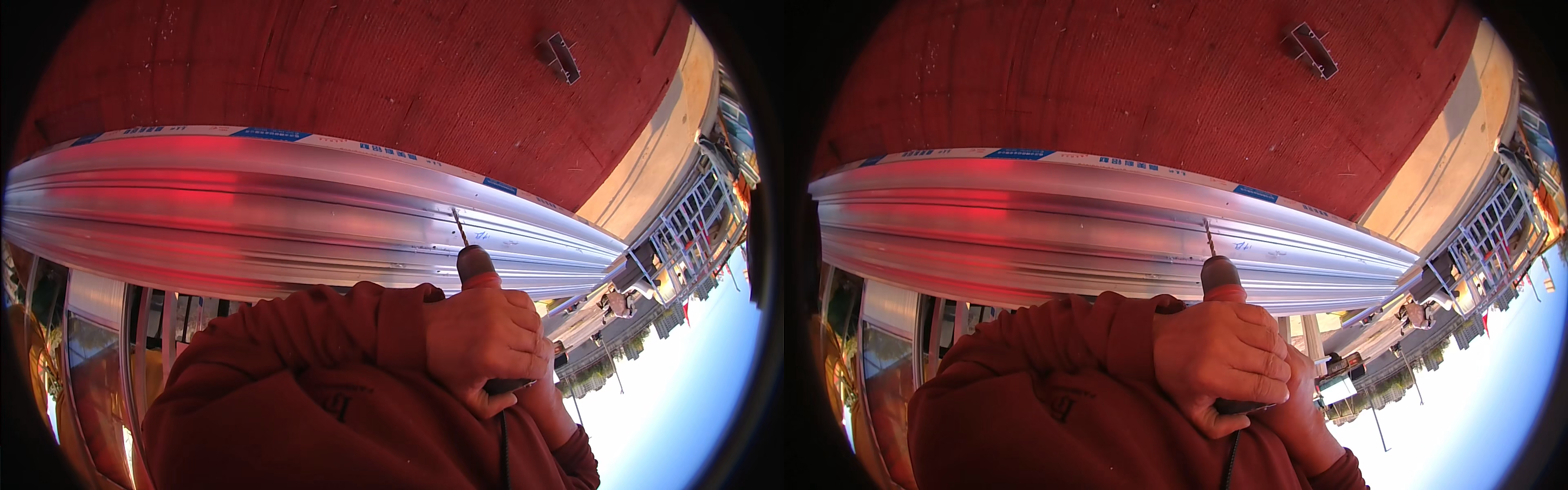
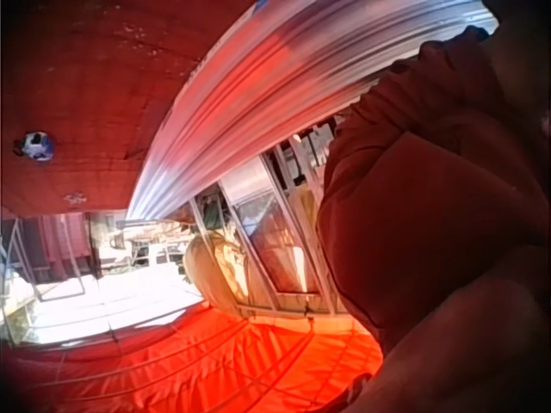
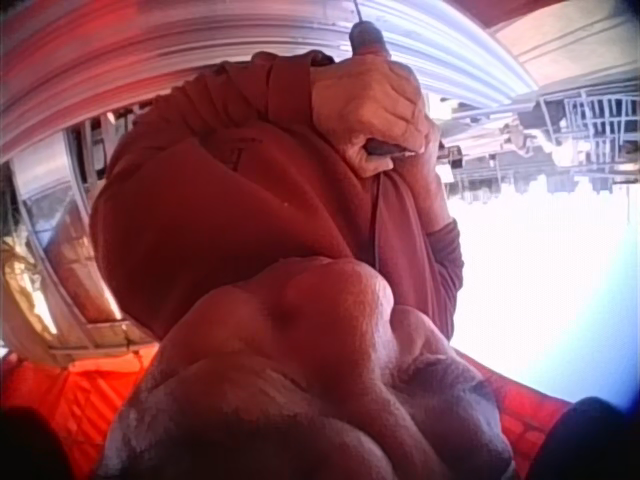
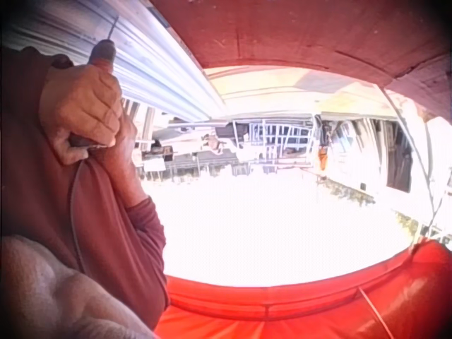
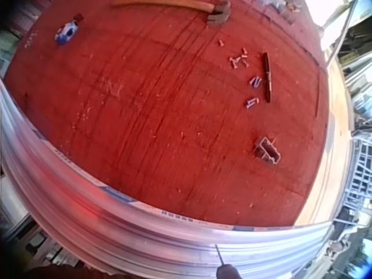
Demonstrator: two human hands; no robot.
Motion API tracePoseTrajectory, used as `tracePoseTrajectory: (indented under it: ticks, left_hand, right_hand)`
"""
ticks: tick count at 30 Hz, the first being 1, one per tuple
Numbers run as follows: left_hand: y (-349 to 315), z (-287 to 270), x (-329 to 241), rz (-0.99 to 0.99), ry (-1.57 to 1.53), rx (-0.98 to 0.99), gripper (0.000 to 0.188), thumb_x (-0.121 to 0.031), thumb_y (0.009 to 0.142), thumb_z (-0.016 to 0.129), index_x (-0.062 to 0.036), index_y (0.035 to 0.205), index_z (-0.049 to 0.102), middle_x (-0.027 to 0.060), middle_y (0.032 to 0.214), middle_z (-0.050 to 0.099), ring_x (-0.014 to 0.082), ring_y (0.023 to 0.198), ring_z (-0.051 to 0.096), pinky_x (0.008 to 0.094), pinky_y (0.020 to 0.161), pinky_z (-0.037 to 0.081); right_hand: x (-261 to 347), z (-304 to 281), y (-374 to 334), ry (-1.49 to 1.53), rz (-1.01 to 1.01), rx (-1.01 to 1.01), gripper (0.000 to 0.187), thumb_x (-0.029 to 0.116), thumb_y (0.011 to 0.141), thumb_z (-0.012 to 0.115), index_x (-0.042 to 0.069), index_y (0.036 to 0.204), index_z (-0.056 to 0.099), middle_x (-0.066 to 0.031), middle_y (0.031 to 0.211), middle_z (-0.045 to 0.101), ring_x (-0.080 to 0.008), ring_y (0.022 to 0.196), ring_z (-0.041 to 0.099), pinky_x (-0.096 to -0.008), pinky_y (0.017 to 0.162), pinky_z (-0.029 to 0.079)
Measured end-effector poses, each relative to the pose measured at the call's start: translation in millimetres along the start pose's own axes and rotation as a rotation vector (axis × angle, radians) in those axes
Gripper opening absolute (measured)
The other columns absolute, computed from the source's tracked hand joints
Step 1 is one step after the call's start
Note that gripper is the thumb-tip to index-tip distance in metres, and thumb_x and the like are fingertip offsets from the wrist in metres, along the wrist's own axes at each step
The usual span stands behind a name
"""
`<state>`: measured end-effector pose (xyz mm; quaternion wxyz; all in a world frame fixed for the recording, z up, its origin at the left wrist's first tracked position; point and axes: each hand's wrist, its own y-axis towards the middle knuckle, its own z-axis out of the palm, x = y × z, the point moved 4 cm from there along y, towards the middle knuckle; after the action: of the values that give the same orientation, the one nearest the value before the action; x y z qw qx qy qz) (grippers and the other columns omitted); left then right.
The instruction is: The person marks measurements on long metal siding panels using a square and marker, then uses a cordless drill to drive screws into the panels. The panels are positioned on a red work surface in a workshop environment.
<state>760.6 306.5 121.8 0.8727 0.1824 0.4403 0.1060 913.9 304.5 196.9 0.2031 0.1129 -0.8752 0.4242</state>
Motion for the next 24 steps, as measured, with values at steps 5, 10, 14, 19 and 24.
tracePoseTrajectory:
  ticks: [5,10,14,19,24]
  left_hand:
    - [-6,-4,1,0.005,0.002,-0.052,0.041,-0.019,0.067,0.077,-0.0009,0.103,0.071,0.014,0.097,0.071,0.033,0.089,0.069,0.0441,0.08,0.052]
    - [0,-15,6,-0.062,0.016,-0.054,0.038,-0.014,0.065,0.077,-0.0003,0.1,0.071,0.0142,0.096,0.071,0.0331,0.084,0.067,0.0436,0.076,0.052]
    - [4,0,2,-0.126,0.021,0.007,0.04,-0.014,0.065,0.078,0.0002,0.102,0.071,0.0148,0.098,0.072,0.0334,0.083,0.067,0.0442,0.076,0.052]
    - [6,9,-10,-0.092,0.028,0.088,0.042,-0.018,0.066,0.079,-0.0003,0.104,0.07,0.0144,0.103,0.073,0.0335,0.087,0.068,0.0456,0.08,0.052]
    - [13,29,-23,-0.033,0.106,0.135,0.041,-0.02,0.066,0.078,-0.0011,0.102,0.07,0.0139,0.101,0.071,0.0325,0.09,0.068,0.0457,0.082,0.052]
  right_hand:
    - [15,-4,16,-0.02,0.075,0.059,0.031,0.022,0.081,0.079,0.006,0.105,0.068,-0.0136,0.092,0.071,-0.034,0.082,0.073,-0.0411,0.066,0.058]
    - [15,2,26,0.129,0.145,0.034,0.029,0.019,0.081,0.077,0.005,0.104,0.066,-0.0126,0.093,0.069,-0.0308,0.084,0.072,-0.0394,0.068,0.057]
    - [7,4,14,0.178,0.152,0.022,0.029,0.019,0.08,0.077,0.006,0.104,0.066,-0.0123,0.093,0.069,-0.0307,0.084,0.073,-0.0395,0.068,0.057]
    - [8,6,3,0.193,0.14,-0.011,0.03,0.019,0.08,0.078,0.006,0.104,0.067,-0.012,0.094,0.069,-0.0307,0.085,0.073,-0.0396,0.068,0.057]
    - [0,0,-10,0.192,0.071,-0.014,0.03,0.019,0.08,0.078,0.007,0.104,0.067,-0.0118,0.094,0.069,-0.0307,0.086,0.073,-0.0397,0.069,0.057]
